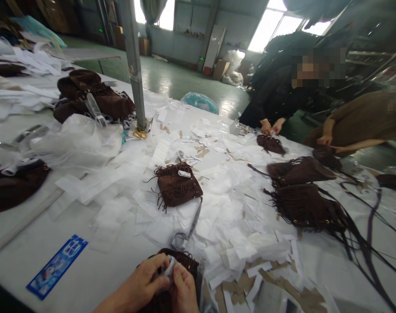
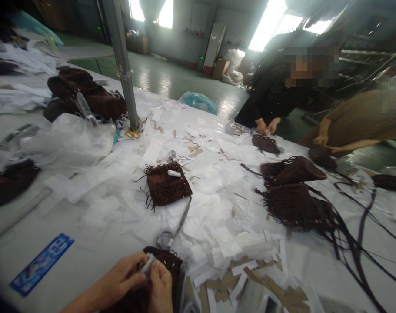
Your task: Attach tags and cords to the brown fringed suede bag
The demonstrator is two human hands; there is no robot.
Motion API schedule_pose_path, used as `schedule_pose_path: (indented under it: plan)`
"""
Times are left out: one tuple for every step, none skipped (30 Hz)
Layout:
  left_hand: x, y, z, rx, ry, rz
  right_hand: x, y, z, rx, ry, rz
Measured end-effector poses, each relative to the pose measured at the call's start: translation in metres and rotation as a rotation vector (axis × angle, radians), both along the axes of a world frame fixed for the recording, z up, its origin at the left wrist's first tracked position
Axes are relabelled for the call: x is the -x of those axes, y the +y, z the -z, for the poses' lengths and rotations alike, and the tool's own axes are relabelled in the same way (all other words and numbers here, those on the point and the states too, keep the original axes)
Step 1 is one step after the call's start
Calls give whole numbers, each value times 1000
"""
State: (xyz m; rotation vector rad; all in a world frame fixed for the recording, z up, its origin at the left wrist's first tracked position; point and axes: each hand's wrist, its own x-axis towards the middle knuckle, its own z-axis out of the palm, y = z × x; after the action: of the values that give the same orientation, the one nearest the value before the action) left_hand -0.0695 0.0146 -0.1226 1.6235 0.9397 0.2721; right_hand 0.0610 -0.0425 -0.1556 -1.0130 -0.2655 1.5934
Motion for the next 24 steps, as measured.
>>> schedule_pose_path:
  plan:
    - [1, -1, 3, 27, 6, -6, 1, 1, -2, 11, 18, 5]
    - [1, -2, 6, 31, 16, -22, 1, 3, -3, 19, 22, 11]
    - [1, -4, 9, 15, 28, -44, 1, 4, -4, 24, 15, 16]
    - [1, -6, 10, -16, 40, -69, 0, 6, -5, 31, 3, 22]
    - [0, -7, 11, -52, 49, -91, -1, 7, -5, 40, -9, 29]
    - [-1, -9, 11, -80, 53, -108, -1, 7, -5, 49, -20, 40]
    - [-2, -9, 11, -94, 52, -113, -1, 8, -5, 58, -26, 56]
    - [-4, -9, 9, -100, 46, -108, 0, 9, -5, 68, -27, 78]
    - [-6, -7, 7, -102, 36, -99, 1, 9, -5, 76, -23, 105]
    - [-7, -6, 6, -100, 25, -89, 2, 9, -5, 83, -12, 132]
    - [-8, -4, 4, -92, 17, -75, 4, 9, -6, 91, 4, 154]
    - [-9, -2, 4, -78, 14, -60, 5, 9, -6, 100, 23, 170]
    - [-9, -2, 4, -64, 21, -53, 7, 9, -6, 111, 42, 178]
    - [-9, -2, 5, -55, 39, -60, 8, 9, -6, 124, 58, 182]
    - [-9, -3, 7, -52, 63, -79, 10, 9, -5, 135, 72, 181]
    - [-8, -5, 10, -58, 87, -105, 11, 8, -3, 144, 83, 184]
    - [-8, -7, 12, -72, 103, -134, 12, 8, -2, 150, 91, 192]
    - [-8, -10, 14, -89, 110, -160, 13, 7, 0, 152, 97, 201]
    - [-7, -12, 15, -107, 110, -177, 13, 5, 2, 148, 100, 206]
    - [-7, -14, 16, -120, 105, -181, 13, 4, 3, 135, 103, 199]
    - [-7, -16, 16, -128, 95, -173, 13, 3, 4, 116, 108, 179]
    - [-7, -17, 15, -130, 87, -156, 12, 2, 4, 93, 117, 149]
    - [-7, -18, 14, -126, 82, -137, 10, 1, 3, 73, 134, 118]
    - [-7, -19, 13, -120, 84, -123, 9, 0, 2, 58, 157, 97]
